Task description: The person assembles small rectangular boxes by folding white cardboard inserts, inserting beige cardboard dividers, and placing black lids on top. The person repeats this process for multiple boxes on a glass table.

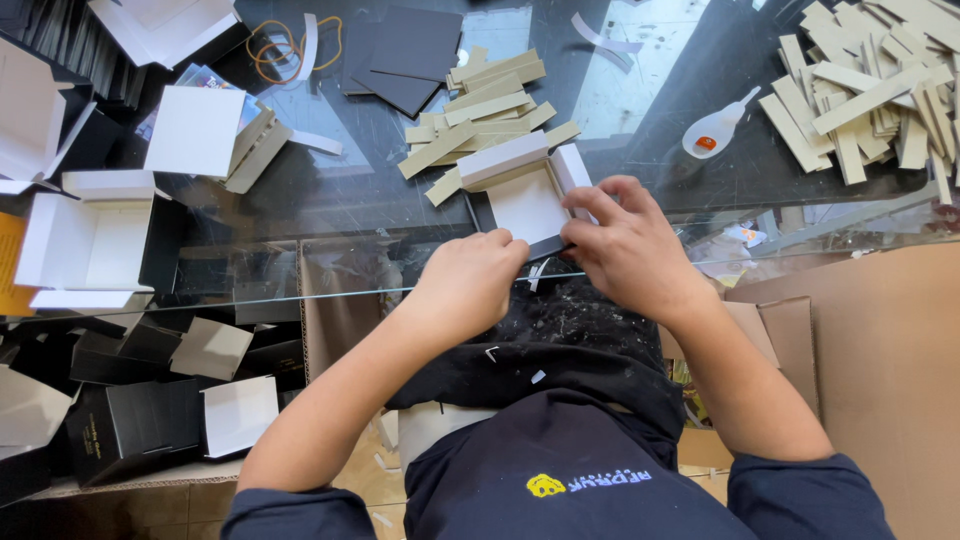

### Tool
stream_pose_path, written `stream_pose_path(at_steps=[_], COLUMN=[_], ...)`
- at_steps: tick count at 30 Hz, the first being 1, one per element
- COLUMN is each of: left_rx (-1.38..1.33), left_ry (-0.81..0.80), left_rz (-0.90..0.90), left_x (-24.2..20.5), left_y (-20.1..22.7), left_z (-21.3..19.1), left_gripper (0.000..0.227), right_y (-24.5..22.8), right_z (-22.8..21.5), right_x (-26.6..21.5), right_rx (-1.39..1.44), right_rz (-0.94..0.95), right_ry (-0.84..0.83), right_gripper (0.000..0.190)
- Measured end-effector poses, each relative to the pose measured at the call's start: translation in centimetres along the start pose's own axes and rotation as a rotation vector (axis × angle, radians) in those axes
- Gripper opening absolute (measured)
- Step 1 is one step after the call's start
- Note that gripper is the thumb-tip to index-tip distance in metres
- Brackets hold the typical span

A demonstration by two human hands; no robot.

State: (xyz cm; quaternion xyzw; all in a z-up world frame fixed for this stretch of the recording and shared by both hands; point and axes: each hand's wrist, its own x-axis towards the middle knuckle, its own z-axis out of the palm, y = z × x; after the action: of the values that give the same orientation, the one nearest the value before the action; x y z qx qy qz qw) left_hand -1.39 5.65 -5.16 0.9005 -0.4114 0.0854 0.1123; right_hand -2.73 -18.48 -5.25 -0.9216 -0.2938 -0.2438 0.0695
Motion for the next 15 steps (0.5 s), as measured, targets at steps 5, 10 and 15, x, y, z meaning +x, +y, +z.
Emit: stream_pose_path(at_steps=[5, 10, 15], left_rx=[0.295, -0.024, -0.285], left_ry=[0.170, 0.100, 0.049], left_rz=[-0.121, -0.118, -0.062], left_x=[0.6, -0.5, -0.8], left_y=[5.5, 5.8, 2.6], left_z=[0.9, 0.7, 0.3], left_gripper=[0.013, 0.044, 0.042], right_y=[-1.2, -3.4, -0.3], right_z=[-0.4, -4.3, -6.0], right_x=[-0.3, -1.6, -0.9], right_rx=[-0.057, 0.053, 0.098], right_rz=[0.037, 0.060, 0.017], right_ry=[-0.097, -0.228, -0.164], right_gripper=[0.014, 0.019, 0.042])
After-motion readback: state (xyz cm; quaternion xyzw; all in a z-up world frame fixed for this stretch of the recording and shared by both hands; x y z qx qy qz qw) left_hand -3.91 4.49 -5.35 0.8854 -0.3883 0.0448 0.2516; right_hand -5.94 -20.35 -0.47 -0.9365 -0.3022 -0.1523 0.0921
